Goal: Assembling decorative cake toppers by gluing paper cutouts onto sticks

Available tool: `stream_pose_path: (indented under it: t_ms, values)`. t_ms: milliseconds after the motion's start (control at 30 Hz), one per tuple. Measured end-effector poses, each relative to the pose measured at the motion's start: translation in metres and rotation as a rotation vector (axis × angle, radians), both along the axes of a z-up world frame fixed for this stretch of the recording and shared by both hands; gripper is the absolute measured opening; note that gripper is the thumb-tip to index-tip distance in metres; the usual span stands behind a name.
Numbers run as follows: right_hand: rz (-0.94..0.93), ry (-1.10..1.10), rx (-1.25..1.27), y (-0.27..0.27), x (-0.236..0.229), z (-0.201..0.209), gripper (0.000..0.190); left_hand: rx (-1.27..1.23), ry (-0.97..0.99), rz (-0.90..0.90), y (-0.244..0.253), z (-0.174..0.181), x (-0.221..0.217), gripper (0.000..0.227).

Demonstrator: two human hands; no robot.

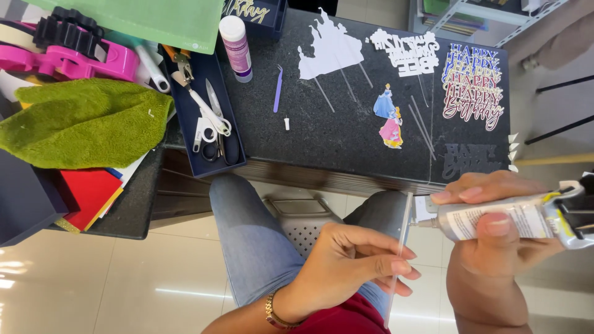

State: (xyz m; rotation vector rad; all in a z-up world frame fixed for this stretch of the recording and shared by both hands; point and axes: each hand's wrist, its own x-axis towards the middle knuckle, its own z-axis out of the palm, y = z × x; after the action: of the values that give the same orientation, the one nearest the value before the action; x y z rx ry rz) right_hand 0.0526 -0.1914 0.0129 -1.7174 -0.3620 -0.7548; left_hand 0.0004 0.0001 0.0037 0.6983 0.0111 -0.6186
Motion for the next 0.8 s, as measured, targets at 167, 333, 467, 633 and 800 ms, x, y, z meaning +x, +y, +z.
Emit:
stream_pose_path:
  t_ms: [167,333,467,633,800]
  values:
    - [0.006,0.070,0.030,0.0031,0.0004,0.0018,0.032,0.007,0.001,-0.005,0.0000,-0.0009,0.0004,0.021]
    - [0.016,0.055,-0.016,0.0028,0.0040,0.0041,0.034,0.032,0.003,-0.024,0.0013,-0.0010,0.0008,0.020]
    - [0.012,0.080,0.031,0.0008,-0.0010,-0.0007,0.027,0.035,0.015,-0.017,0.0017,0.0007,0.0012,0.018]
    - [0.077,0.058,0.058,-0.0042,0.0049,-0.0046,0.030,0.053,0.019,-0.036,0.0021,0.0003,0.0018,0.018]
    - [0.003,0.061,0.034,0.0042,0.0041,0.0012,0.028,0.054,0.013,-0.048,0.0023,-0.0002,0.0022,0.019]
